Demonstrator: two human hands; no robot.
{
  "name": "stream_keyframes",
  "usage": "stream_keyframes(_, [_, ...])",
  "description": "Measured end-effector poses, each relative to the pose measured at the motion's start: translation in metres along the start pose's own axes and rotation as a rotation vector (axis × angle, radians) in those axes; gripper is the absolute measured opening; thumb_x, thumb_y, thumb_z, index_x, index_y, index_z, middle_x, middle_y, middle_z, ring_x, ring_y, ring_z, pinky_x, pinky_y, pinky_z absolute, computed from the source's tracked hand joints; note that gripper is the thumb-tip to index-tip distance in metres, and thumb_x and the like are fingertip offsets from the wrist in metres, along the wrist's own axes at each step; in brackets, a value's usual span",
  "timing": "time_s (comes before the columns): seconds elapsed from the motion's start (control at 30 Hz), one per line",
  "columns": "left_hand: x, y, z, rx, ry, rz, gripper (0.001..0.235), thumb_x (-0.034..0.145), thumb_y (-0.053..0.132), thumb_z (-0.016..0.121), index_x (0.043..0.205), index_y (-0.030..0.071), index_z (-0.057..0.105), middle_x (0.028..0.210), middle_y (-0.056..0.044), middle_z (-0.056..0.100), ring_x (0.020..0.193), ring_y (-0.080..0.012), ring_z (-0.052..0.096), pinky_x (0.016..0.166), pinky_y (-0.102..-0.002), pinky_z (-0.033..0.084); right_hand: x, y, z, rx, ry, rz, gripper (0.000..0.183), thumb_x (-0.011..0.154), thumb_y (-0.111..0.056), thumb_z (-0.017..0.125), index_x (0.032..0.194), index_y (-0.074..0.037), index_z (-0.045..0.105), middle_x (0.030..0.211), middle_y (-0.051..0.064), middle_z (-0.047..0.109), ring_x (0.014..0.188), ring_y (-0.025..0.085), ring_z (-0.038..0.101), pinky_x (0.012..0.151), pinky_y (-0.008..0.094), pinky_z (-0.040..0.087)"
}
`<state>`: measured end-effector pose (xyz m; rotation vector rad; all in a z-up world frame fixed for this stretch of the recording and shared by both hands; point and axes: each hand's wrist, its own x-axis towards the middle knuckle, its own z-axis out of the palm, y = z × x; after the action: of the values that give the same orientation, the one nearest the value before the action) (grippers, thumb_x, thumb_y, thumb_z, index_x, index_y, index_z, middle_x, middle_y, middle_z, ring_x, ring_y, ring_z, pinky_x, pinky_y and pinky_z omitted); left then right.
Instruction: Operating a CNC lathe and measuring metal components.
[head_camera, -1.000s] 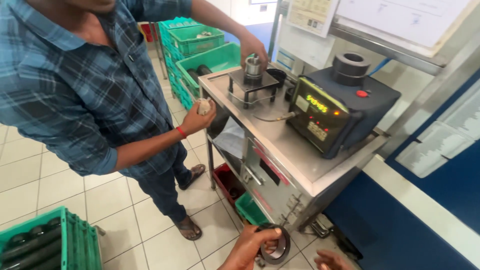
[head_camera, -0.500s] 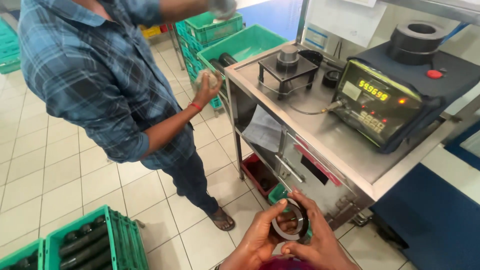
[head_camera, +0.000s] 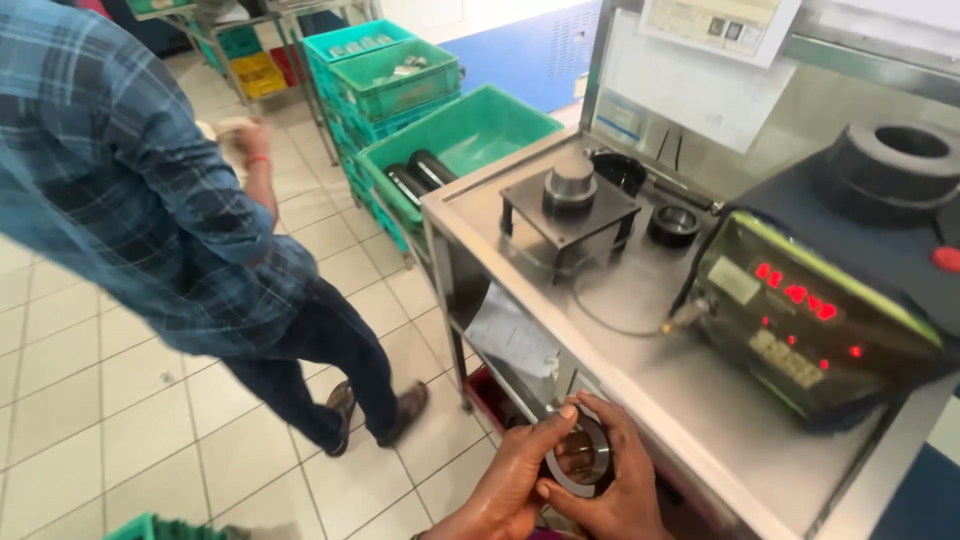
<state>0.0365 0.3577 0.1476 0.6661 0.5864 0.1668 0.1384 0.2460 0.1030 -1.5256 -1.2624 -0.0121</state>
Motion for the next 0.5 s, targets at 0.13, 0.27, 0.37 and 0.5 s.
stream_keyframes(0.13, [0.060,0.037,-0.008,0.126,-0.137,0.054,0.044,0.094,0.047,0.073,0.099,0.004,0.065,0.092,-0.005,0.067,0.085,-0.0138,0.067,0.074,-0.028,0.056,0.055,0.018,0.005,0.170,0.127,0.204,0.094,0.058,-0.022,0.095,0.139,-0.004,0.051,0.129,0.014,0.063,0.117,0.025,0.066,0.100,0.037,0.052])
stream_keyframes(0.27, [0.101,0.068,-0.017,0.221,-0.318,0.035,0.056,0.107,0.054,0.063,0.094,0.000,0.066,0.085,-0.006,0.065,0.076,-0.0135,0.061,0.066,-0.025,0.049,0.089,0.038,0.010,0.432,0.281,0.135,0.086,0.066,-0.019,0.092,0.138,-0.001,0.048,0.134,0.019,0.060,0.125,0.028,0.061,0.109,0.040,0.048])
stream_keyframes(0.37, [0.104,0.131,0.009,0.204,-0.327,-0.124,0.046,0.090,0.050,0.057,0.092,0.005,0.067,0.084,-0.003,0.068,0.077,-0.0162,0.070,0.072,-0.031,0.060,0.108,0.061,-0.009,0.499,0.365,0.236,0.085,0.067,-0.019,0.087,0.139,-0.001,0.047,0.133,0.022,0.065,0.124,0.029,0.063,0.108,0.040,0.047])
stream_keyframes(0.5, [0.180,0.180,-0.028,0.630,-0.298,0.514,0.026,0.099,0.028,0.068,0.106,0.003,0.069,0.097,-0.006,0.072,0.089,-0.0130,0.068,0.085,-0.028,0.057,0.154,0.054,-0.016,0.520,0.440,0.189,0.084,0.070,-0.018,0.086,0.141,-0.002,0.045,0.132,0.023,0.065,0.127,0.031,0.063,0.112,0.043,0.047])
